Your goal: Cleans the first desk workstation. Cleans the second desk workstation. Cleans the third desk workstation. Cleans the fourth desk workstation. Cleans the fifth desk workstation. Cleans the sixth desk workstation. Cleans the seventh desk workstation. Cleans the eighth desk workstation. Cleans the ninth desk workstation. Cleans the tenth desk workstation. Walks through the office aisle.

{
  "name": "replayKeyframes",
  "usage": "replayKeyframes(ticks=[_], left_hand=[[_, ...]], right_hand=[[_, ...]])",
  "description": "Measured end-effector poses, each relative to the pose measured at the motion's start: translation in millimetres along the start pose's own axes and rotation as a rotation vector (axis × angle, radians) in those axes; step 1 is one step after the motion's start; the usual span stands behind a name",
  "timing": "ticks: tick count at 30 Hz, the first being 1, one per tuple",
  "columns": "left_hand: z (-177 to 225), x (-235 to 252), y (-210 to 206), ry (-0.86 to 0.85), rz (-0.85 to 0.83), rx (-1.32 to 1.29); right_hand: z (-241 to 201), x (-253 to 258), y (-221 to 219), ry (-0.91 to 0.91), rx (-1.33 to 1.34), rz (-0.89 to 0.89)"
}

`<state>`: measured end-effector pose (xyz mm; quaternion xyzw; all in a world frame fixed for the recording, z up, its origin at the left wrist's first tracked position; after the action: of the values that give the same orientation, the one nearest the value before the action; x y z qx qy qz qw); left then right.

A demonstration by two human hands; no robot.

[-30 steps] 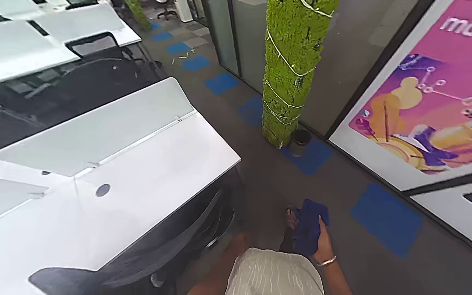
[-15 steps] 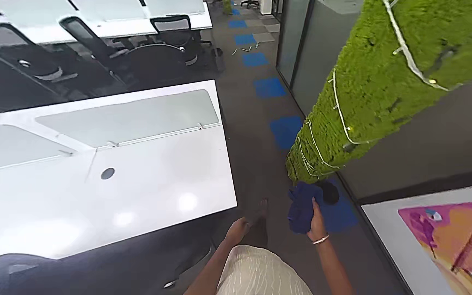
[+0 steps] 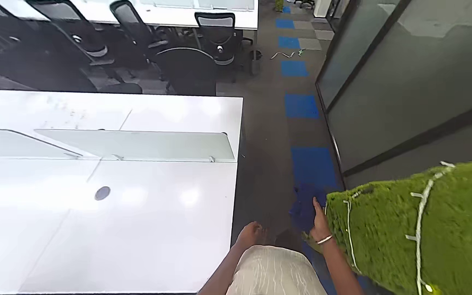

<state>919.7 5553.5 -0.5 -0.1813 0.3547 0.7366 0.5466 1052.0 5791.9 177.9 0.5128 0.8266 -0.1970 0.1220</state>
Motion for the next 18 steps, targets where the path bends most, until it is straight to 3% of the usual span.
replayKeyframes(ticks=[10, 18], left_hand=[[55.7, 183.6, 109.4, 0.138, 0.089, -0.032], [167.6, 309.9, 246.3, 0.226, 0.218, -0.061]], right_hand=[[-51.1, 283.9, -73.3, -0.006, 0.035, -0.084], [-157.1, 495.5, -171.9, 0.007, -0.072, -0.217]])
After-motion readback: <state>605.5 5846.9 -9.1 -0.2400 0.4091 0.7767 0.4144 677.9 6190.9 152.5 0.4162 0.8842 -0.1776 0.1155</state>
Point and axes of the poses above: each hand's wrist, its own x-axis towards the middle knuckle, its own y-axis out of the back of the hand, z = x × y, the point moved 9 cm from there along x, towards the middle knuckle, and after that the axes turned 4 degrees about y, right-handed, at the moved point
